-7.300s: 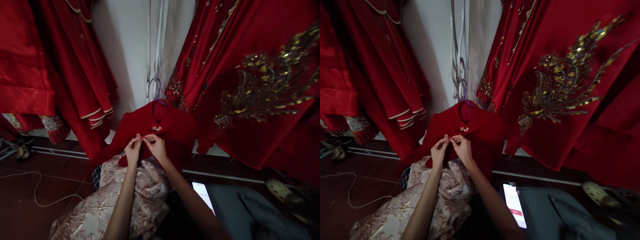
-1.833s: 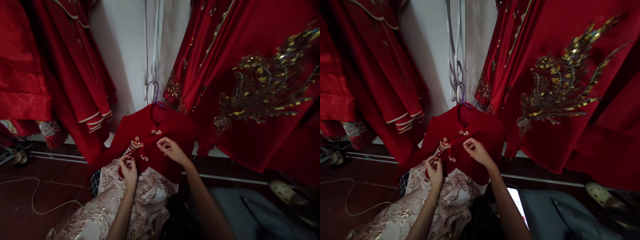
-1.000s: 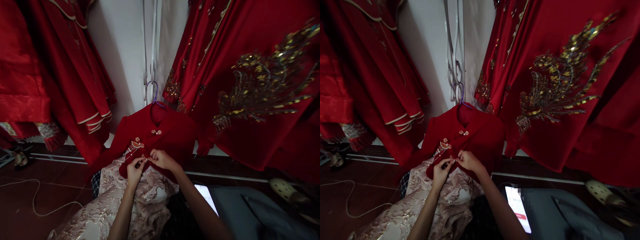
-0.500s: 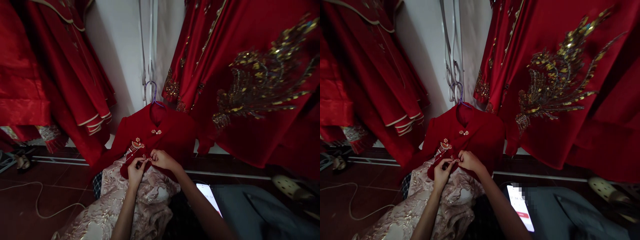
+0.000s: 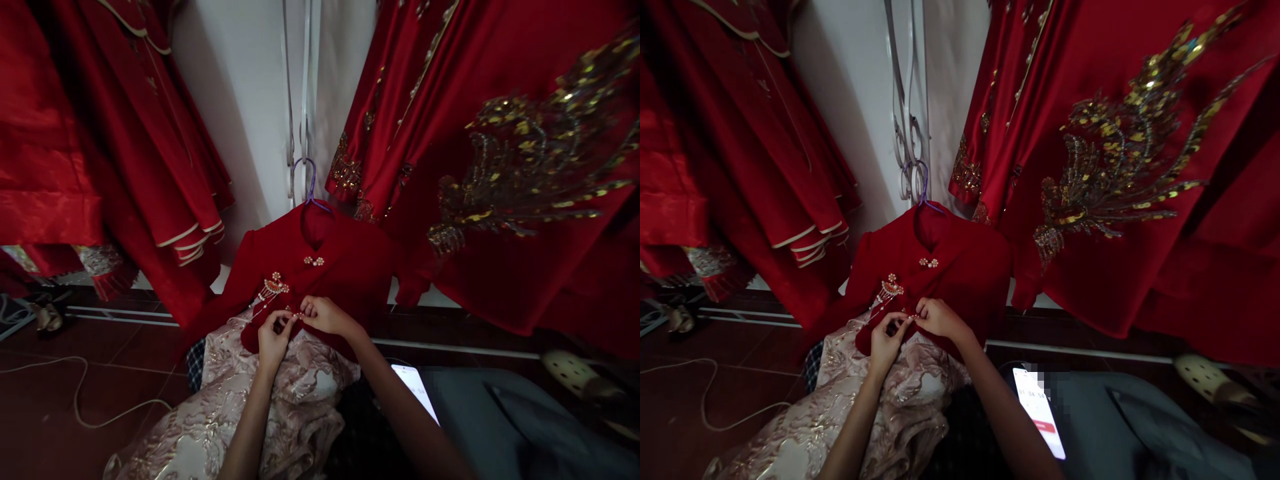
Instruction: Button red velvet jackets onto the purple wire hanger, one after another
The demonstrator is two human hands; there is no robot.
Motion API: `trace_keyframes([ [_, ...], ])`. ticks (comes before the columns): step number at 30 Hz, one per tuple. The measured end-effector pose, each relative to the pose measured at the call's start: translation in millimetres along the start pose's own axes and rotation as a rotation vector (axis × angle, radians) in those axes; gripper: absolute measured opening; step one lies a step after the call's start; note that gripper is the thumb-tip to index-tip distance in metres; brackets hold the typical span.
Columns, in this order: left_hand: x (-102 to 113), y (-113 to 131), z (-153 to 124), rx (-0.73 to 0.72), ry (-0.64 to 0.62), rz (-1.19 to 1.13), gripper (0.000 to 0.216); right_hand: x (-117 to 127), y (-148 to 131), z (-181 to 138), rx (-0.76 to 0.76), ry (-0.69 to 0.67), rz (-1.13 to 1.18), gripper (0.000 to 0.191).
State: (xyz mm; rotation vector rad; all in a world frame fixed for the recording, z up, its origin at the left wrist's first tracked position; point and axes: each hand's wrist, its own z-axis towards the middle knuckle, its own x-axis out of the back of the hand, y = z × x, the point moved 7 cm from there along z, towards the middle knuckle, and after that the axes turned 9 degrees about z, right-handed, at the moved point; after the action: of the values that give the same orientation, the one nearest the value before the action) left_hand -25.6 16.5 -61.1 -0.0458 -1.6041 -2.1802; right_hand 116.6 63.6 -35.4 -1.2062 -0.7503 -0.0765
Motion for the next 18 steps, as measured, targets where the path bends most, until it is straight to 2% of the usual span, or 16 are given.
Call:
trace_keyframes([
  [6, -1.3, 1.6, -0.4, -0.008, -0.019, 0.020, 0.025, 0.5, -2.5, -0.6, 0.021, -0.013, 0.041, 0.012],
  [10, -2.8, 4.9, 1.3, -0.013, -0.059, -0.066, 0.026, 7.1, -9.4, -4.3, 0.029, -0.088, 0.099, 0.012],
  [15, -3.1, -4.9, 21.4, 0.133, -0.025, -0.250, 0.030, 16.3, -14.8, -10.5, -0.006, -0.190, 0.109, 0.013],
  [18, -4.2, -8.8, 40.9, 0.237, 0.039, -0.429, 0.037, 15.9, -14.9, -11.8, -0.014, -0.217, 0.116, 0.011],
])
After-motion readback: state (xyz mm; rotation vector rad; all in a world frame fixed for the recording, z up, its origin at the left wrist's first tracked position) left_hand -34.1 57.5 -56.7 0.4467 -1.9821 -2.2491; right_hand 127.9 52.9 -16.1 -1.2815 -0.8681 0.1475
